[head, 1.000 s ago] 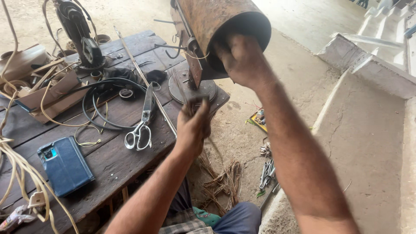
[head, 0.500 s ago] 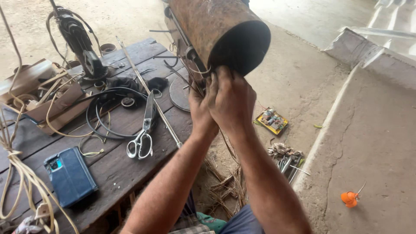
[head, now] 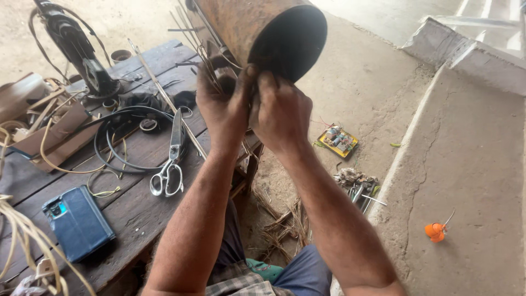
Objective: The person repeatedly pulls bundles of dry fibrous strands through a metal funnel-like device mounted on a wooden workbench. They gather the processed strands, reinsert them into the device, and continue the cycle. Tools such as scissors and a socket wrench are visible on the bench but not used.
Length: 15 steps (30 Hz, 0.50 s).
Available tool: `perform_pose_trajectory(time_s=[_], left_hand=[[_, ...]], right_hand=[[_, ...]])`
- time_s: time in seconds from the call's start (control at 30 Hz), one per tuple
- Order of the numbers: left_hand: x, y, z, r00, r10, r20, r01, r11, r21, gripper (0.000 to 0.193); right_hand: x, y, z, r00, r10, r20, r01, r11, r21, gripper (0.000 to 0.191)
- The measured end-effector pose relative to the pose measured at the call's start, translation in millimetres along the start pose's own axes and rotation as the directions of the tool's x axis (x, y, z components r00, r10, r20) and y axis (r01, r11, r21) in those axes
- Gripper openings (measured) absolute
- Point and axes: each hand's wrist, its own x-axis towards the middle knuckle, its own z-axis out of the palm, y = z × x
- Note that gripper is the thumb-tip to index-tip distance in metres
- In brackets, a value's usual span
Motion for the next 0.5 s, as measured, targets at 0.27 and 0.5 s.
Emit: perform_pose_trajectory(time_s=[0.27, 0.5], left_hand=[[-39, 8, 8, 0.986, -0.102, -0.129, 0.102, 0.995, -0.010, 0.043], [-165, 2, 7, 0.662, -0.697, 0.276, 0.731, 0.517, -0.445, 0.096]], right_hand=[[-166, -13, -107, 0.997, -0.031, 0.069, 0.029, 0.999, 0.025, 0.013], [-292, -17, -125, 0.980, 0.038, 0.198, -0.080, 0.975, 0.209, 0.017]])
